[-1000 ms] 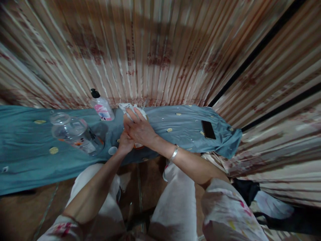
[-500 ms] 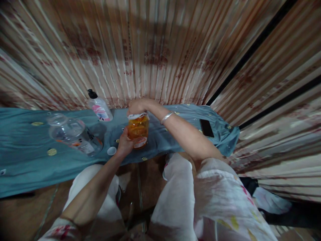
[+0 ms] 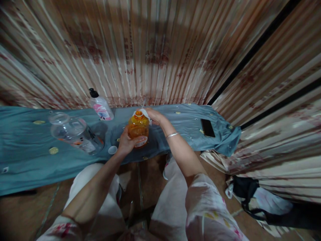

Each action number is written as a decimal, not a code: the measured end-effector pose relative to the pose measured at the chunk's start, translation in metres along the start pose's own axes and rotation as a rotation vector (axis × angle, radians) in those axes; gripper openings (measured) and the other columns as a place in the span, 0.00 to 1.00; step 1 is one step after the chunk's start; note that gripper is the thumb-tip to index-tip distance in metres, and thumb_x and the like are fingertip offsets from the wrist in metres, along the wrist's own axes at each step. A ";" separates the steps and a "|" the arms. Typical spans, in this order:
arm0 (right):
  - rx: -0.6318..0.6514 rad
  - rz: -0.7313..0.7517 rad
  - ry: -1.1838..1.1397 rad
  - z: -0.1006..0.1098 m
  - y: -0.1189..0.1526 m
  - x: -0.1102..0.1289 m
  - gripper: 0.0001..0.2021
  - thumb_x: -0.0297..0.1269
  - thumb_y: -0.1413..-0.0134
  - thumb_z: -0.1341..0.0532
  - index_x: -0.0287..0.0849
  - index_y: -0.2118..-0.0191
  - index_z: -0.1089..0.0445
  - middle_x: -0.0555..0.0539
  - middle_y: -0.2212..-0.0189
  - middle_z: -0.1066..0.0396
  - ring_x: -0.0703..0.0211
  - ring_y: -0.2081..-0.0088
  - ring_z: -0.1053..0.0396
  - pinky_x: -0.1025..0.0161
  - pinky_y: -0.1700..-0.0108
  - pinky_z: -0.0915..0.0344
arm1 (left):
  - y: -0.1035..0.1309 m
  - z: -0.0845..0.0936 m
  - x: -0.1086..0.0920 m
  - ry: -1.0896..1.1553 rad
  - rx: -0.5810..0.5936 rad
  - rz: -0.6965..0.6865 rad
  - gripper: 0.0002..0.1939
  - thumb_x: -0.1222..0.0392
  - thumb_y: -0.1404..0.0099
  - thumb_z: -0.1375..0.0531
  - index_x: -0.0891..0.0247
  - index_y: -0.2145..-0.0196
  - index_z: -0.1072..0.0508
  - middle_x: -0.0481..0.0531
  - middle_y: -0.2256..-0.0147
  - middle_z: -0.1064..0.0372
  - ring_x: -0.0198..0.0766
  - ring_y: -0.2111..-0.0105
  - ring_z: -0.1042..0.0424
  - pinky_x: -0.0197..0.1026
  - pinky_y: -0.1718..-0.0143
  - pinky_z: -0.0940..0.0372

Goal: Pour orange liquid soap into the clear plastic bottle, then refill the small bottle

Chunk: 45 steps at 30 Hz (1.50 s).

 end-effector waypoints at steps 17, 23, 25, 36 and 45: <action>-0.436 0.249 0.071 -0.016 0.066 -0.025 0.28 0.54 0.41 0.61 0.40 0.49 0.39 0.42 0.52 0.31 0.59 0.51 0.34 0.58 0.47 0.39 | -0.001 0.000 -0.004 0.045 -0.039 -0.032 0.32 0.58 0.58 0.30 0.59 0.55 0.35 0.51 0.61 0.29 0.45 0.61 0.28 0.48 0.55 0.35; -0.518 0.326 0.269 -0.038 0.099 -0.027 0.30 0.52 0.39 0.58 0.39 0.37 0.54 0.37 0.37 0.50 0.57 0.36 0.53 0.52 0.37 0.54 | -0.002 0.001 -0.007 0.024 -0.038 -0.058 0.29 0.58 0.54 0.34 0.61 0.54 0.37 0.53 0.59 0.30 0.44 0.60 0.29 0.44 0.57 0.36; -0.546 0.368 0.388 -0.046 0.109 -0.024 0.31 0.50 0.38 0.57 0.36 0.36 0.58 0.35 0.35 0.55 0.56 0.34 0.58 0.50 0.36 0.57 | -0.002 0.000 -0.004 0.031 -0.034 -0.062 0.29 0.58 0.53 0.35 0.62 0.53 0.38 0.53 0.59 0.30 0.43 0.61 0.29 0.44 0.57 0.36; -0.418 0.396 0.242 -0.024 0.088 -0.023 0.29 0.52 0.40 0.53 0.42 0.38 0.49 0.40 0.43 0.39 0.56 0.42 0.41 0.54 0.39 0.47 | 0.009 -0.009 -0.021 -0.063 0.076 -0.180 0.32 0.60 0.47 0.38 0.66 0.45 0.44 0.60 0.51 0.34 0.46 0.53 0.30 0.48 0.51 0.36; -0.484 0.382 0.213 -0.024 0.092 -0.025 0.28 0.53 0.39 0.56 0.44 0.38 0.48 0.42 0.44 0.37 0.56 0.43 0.40 0.52 0.39 0.49 | 0.012 -0.010 -0.011 -0.214 0.155 -0.267 0.35 0.70 0.45 0.44 0.63 0.40 0.46 0.61 0.43 0.40 0.50 0.42 0.40 0.54 0.41 0.45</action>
Point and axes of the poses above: each hand's wrist, its own y-axis away from the middle knuckle, its own z-axis out of the back of the hand, x = y × z, the point moved 6 cm from there along -y, towards the middle knuckle
